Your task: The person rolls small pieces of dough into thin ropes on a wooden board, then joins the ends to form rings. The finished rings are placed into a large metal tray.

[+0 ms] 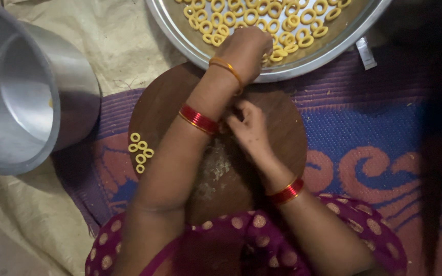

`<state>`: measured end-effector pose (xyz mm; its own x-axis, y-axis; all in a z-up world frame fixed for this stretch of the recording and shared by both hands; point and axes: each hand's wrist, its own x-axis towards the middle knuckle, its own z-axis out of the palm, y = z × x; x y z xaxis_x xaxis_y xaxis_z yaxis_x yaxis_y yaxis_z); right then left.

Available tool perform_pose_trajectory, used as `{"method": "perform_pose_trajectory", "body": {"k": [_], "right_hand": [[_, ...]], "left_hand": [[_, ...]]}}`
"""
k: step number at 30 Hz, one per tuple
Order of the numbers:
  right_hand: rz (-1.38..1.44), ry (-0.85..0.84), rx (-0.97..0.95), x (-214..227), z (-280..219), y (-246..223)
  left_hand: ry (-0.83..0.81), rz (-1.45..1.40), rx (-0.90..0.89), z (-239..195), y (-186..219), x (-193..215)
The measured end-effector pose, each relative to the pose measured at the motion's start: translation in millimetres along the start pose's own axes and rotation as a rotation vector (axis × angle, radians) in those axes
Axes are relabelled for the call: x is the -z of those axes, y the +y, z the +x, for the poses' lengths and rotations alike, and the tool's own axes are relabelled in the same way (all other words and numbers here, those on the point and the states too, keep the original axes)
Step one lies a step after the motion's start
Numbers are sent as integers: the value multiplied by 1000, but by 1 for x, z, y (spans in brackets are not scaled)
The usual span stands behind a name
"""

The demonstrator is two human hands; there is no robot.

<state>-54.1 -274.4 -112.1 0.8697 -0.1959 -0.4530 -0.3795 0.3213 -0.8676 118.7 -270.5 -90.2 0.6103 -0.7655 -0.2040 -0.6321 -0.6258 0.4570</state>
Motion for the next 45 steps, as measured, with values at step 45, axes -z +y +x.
{"method": "perform_pose_trajectory", "body": {"k": [45], "right_hand": [[-60,-29,-25,-9,-24,-41]], "left_hand": [[204,159,684,-303,-79,67]]}}
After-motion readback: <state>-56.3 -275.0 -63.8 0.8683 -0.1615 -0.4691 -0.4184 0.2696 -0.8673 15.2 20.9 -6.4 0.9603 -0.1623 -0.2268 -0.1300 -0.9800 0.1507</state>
